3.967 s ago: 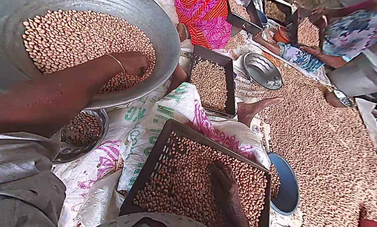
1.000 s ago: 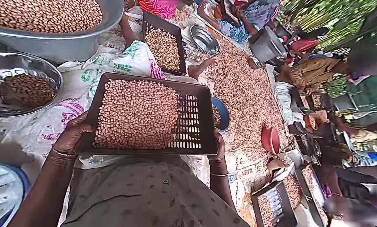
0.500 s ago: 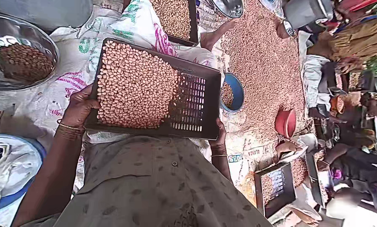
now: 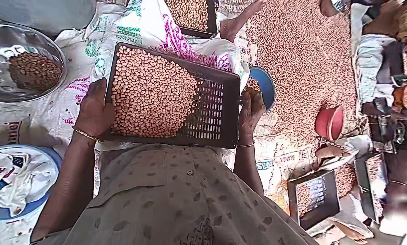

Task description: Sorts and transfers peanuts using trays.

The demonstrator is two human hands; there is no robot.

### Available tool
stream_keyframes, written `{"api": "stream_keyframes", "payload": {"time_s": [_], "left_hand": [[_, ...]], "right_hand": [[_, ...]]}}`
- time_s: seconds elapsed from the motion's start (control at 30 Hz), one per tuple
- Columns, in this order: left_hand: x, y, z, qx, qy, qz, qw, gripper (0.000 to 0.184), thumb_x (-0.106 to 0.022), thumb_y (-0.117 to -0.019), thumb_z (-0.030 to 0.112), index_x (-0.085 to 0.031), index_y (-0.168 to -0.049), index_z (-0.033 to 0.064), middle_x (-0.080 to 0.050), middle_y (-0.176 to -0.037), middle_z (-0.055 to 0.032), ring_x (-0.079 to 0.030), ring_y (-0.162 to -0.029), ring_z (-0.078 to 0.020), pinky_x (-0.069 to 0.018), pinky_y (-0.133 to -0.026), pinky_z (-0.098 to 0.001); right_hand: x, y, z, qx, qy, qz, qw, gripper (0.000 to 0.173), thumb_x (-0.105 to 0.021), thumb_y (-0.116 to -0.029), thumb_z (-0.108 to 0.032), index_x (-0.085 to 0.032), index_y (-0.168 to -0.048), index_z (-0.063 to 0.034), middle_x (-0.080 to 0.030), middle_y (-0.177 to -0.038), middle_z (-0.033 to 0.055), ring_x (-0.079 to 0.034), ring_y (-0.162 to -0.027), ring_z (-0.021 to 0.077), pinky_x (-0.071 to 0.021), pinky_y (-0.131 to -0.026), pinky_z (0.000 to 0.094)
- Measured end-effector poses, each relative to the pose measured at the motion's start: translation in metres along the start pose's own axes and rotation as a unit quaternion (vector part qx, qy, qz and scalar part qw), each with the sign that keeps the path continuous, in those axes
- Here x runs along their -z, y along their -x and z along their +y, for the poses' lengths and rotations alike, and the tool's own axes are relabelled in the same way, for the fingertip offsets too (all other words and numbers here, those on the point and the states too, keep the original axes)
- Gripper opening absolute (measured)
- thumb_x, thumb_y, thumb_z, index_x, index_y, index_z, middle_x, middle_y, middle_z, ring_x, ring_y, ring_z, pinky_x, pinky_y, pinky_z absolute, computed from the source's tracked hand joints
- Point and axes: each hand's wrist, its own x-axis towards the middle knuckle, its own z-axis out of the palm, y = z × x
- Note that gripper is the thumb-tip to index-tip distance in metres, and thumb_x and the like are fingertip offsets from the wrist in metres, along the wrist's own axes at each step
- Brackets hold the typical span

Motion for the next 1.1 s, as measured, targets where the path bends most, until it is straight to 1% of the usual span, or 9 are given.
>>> {"api": "stream_keyframes", "payload": {"time_s": [0.17, 0.23, 0.33, 0.53, 0.67, 0.87, 1.0, 1.03, 1.1], "left_hand": [[-0.025, -0.019, 0.006, -0.04, 0.029, 0.123, 0.991, 0.057, -0.044, -0.0918, -0.009, -0.043, -0.149, -0.0074, -0.044, -0.15, -0.0328, -0.047, -0.137, -0.0457, -0.0388, -0.112, -0.0569], [-0.03, -0.02, 0.001, -0.038, 0.038, 0.151, 0.987, 0.053, -0.041, -0.0932, -0.007, -0.048, -0.146, -0.0077, -0.048, -0.147, -0.032, -0.051, -0.135, -0.044, -0.0404, -0.112, -0.0553], [-0.031, -0.018, -0.002, -0.051, 0.053, 0.166, 0.983, 0.049, -0.039, -0.0961, -0.005, -0.051, -0.143, -0.0074, -0.05, -0.146, -0.0312, -0.052, -0.135, -0.0414, -0.0408, -0.113, -0.0521], [-0.031, -0.021, -0.008, -0.036, 0.115, 0.184, 0.975, 0.044, -0.043, -0.1001, -0.003, -0.052, -0.143, -0.0054, -0.05, -0.147, -0.0272, -0.056, -0.132, -0.028, -0.0452, -0.111, -0.0354], [-0.032, -0.022, -0.014, -0.048, 0.154, 0.205, 0.965, 0.049, -0.043, -0.0918, -0.004, -0.052, -0.14, -0.0071, -0.049, -0.148, -0.0281, -0.056, -0.132, -0.0301, -0.0469, -0.109, -0.0354], [-0.032, -0.021, -0.014, -0.041, 0.189, 0.23, 0.954, 0.047, -0.044, -0.0909, -0.002, -0.054, -0.136, -0.0068, -0.053, -0.143, -0.0266, -0.06, -0.124, -0.025, -0.0499, -0.102, -0.0327], [-0.033, -0.023, -0.015, -0.039, 0.196, 0.238, 0.95, 0.046, -0.044, -0.0908, -0.003, -0.054, -0.135, -0.0075, -0.054, -0.141, -0.0266, -0.059, -0.123, -0.0255, -0.0497, -0.101, -0.0346], [-0.033, -0.024, -0.016, -0.043, 0.19, 0.239, 0.951, 0.044, -0.044, -0.092, -0.003, -0.054, -0.135, -0.0079, -0.054, -0.14, -0.0264, -0.06, -0.123, -0.0253, -0.0498, -0.101, -0.0348], [-0.033, -0.024, -0.015, -0.047, 0.175, 0.235, 0.955, 0.041, -0.044, -0.0938, -0.003, -0.053, -0.134, -0.0098, -0.055, -0.14, -0.0275, -0.06, -0.123, -0.0269, -0.0499, -0.103, -0.0368]], "right_hand": [[-0.079, -0.017, -0.046, 0.023, -0.082, -0.268, 0.96, 0.024, -0.051, -0.1035, -0.005, -0.069, -0.116, 0.0052, -0.072, -0.104, 0.0157, -0.072, -0.085, 0.0167, -0.0621, -0.078, 0.0346], [-0.105, -0.014, -0.056, 0.069, -0.045, -0.307, 0.948, 0.021, -0.055, -0.1, -0.001, -0.072, -0.111, 0.0033, -0.072, -0.107, 0.0173, -0.072, -0.091, 0.0207, -0.0603, -0.082, 0.0363], [-0.13, -0.006, -0.058, 0.14, 0.044, -0.318, 0.937, 0.02, -0.062, -0.0932, 0.001, -0.075, -0.108, 0.0013, -0.071, -0.104, 0.0187, -0.07, -0.093, 0.0288, -0.0577, -0.084, 0.043], [-0.145, 0.014, -0.047, 0.134, 0.149, -0.302, 0.932, 0.029, -0.064, -0.0912, 0.002, -0.07, -0.12, 0.0017, -0.066, -0.126, 0.0238, -0.067, -0.116, 0.0371, -0.0569, -0.095, 0.0474], [-0.144, 0.014, -0.043, 0.113, 0.123, -0.31, 0.936, 0.025, -0.062, -0.0928, 0.003, -0.071, -0.116, 0.0022, -0.069, -0.122, 0.0228, -0.068, -0.112, 0.0363, -0.0565, -0.094, 0.0481], [-0.136, 0.007, -0.042, 0.124, 0.055, -0.324, 0.936, 0.02, -0.064, -0.0939, 0.0, -0.074, -0.111, 0.0031, -0.075, -0.107, 0.0193, -0.074, -0.095, 0.0291, -0.0589, -0.089, 0.0439], [-0.131, -0.022, -0.066, 0.064, 0.014, -0.463, 0.884, 0.022, -0.064, -0.0949, 0.0, -0.071, -0.115, 0.0033, -0.073, -0.089, 0.0152, -0.069, -0.069, 0.02, -0.0602, -0.068, 0.0369], [-0.131, -0.033, -0.072, 0.04, -0.041, -0.453, 0.89, 0.021, -0.063, -0.096, 0.0, -0.069, -0.116, 0.0055, -0.073, -0.089, 0.0145, -0.069, -0.066, 0.0168, -0.0605, -0.065, 0.0335], [-0.137, -0.058, -0.083, -0.015, -0.237, -0.317, 0.918, 0.029, -0.059, -0.0994, 0.001, -0.058, -0.126, 0.0119, -0.072, -0.093, 0.0139, -0.072, -0.073, 0.0159, -0.064, -0.07, 0.0319]]}}
